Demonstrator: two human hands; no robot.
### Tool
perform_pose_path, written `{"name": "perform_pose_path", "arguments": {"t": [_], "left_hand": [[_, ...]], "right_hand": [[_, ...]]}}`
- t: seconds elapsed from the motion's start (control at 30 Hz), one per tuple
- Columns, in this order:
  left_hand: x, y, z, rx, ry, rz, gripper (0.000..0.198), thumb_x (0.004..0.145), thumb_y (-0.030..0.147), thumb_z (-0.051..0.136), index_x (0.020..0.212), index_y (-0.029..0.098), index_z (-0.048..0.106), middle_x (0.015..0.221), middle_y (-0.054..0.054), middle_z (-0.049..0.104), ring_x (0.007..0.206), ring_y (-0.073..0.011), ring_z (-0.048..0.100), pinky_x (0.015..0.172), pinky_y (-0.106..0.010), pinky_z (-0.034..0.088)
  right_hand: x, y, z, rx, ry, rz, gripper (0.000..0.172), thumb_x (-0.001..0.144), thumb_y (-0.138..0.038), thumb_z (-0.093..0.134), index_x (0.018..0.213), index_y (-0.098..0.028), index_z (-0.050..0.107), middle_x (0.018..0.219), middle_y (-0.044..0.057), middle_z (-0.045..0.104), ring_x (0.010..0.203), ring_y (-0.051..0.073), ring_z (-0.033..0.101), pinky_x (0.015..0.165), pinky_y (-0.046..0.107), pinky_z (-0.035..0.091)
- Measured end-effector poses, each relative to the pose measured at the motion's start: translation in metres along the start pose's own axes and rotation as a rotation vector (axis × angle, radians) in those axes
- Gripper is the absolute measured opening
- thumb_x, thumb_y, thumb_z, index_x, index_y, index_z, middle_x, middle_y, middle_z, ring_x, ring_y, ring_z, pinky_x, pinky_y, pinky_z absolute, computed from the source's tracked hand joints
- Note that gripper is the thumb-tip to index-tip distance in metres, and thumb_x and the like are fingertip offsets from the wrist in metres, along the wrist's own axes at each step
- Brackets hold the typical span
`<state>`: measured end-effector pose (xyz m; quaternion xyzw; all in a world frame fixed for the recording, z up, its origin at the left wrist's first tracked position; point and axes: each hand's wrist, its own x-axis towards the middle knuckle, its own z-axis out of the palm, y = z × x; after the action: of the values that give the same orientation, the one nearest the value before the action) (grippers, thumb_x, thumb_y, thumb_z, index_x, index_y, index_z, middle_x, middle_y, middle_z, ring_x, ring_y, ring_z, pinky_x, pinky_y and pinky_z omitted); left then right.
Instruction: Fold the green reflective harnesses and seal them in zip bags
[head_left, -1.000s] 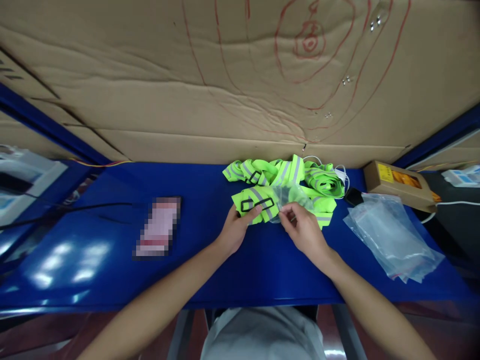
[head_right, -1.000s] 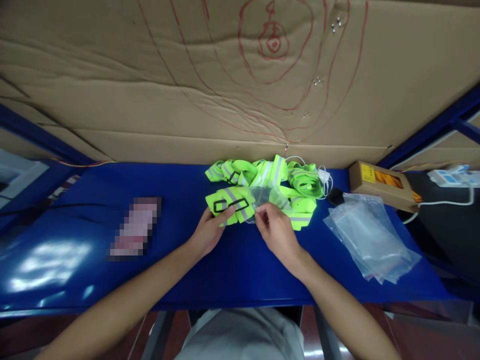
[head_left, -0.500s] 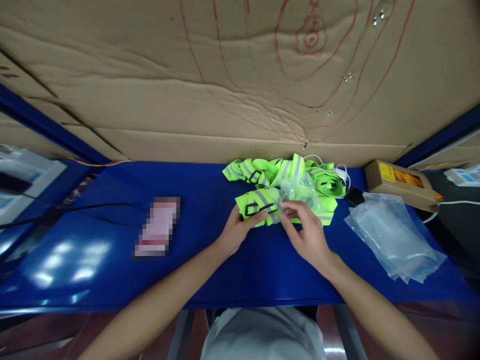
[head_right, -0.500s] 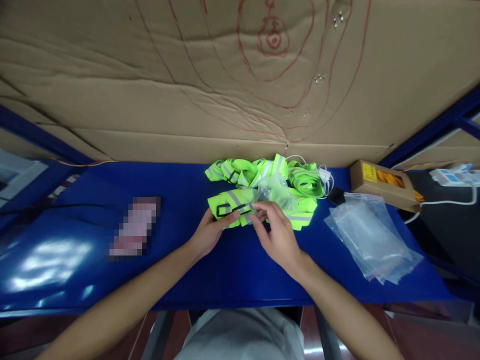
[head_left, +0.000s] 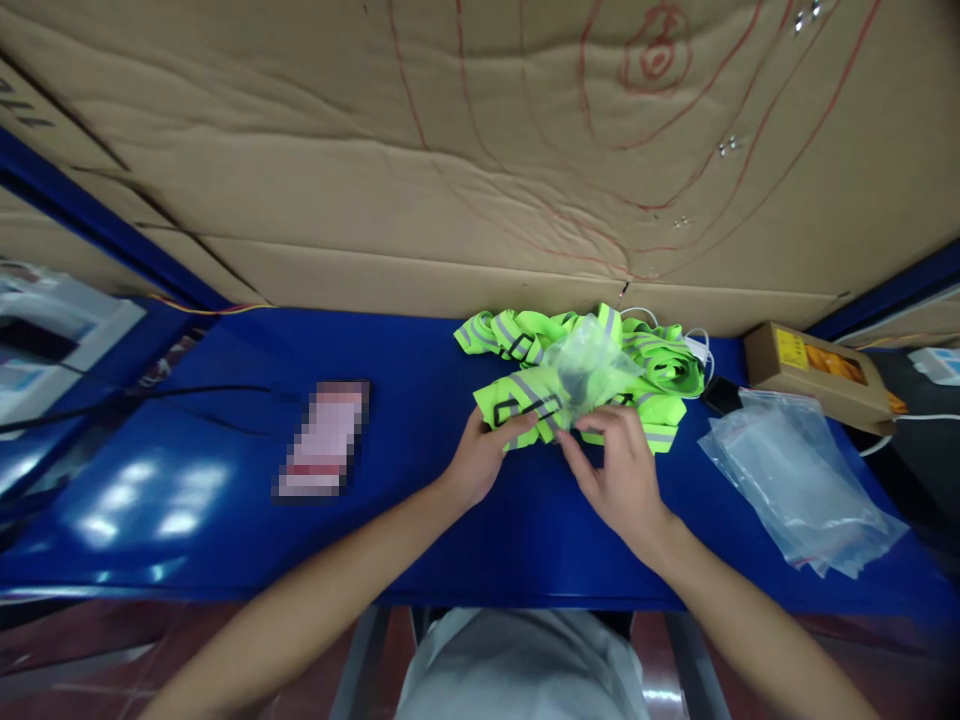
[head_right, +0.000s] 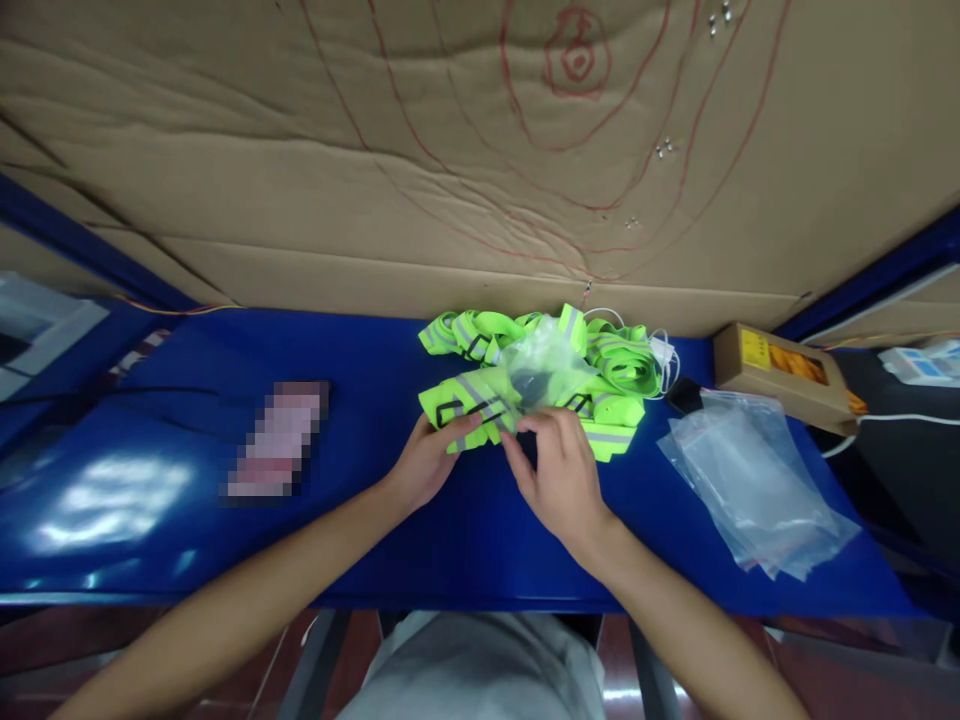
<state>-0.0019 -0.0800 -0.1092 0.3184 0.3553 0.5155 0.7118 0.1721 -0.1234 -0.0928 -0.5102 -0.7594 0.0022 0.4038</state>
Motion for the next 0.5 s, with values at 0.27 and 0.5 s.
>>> {"name": "perform_pose_path", "arguments": {"t": [0.27, 0.5], "left_hand": [[-0.003, 0.002, 0.006, -0.061, 0.083, -0.009, 0.043, 0.076, 0.036, 0.086, 0.112, 0.018, 0.073, 0.121, -0.010, 0.076, 0.119, -0.0322, 0.069, 0.106, -0.047, 0.051], [-0.003, -0.005, 0.004, -0.010, 0.120, 0.075, 0.048, 0.079, 0.037, 0.084, 0.122, 0.020, 0.069, 0.126, -0.008, 0.073, 0.123, -0.0275, 0.066, 0.110, -0.042, 0.047]], "right_hand": [[0.001, 0.006, 0.003, 0.132, -0.148, 0.133, 0.011, 0.103, -0.030, 0.056, 0.100, -0.022, 0.062, 0.085, 0.004, 0.069, 0.069, 0.017, 0.063, 0.067, 0.031, 0.051], [0.000, -0.004, 0.012, -0.008, -0.237, -0.156, 0.019, 0.103, -0.021, 0.049, 0.102, -0.019, 0.068, 0.090, 0.011, 0.073, 0.083, 0.025, 0.067, 0.078, 0.040, 0.053]]}}
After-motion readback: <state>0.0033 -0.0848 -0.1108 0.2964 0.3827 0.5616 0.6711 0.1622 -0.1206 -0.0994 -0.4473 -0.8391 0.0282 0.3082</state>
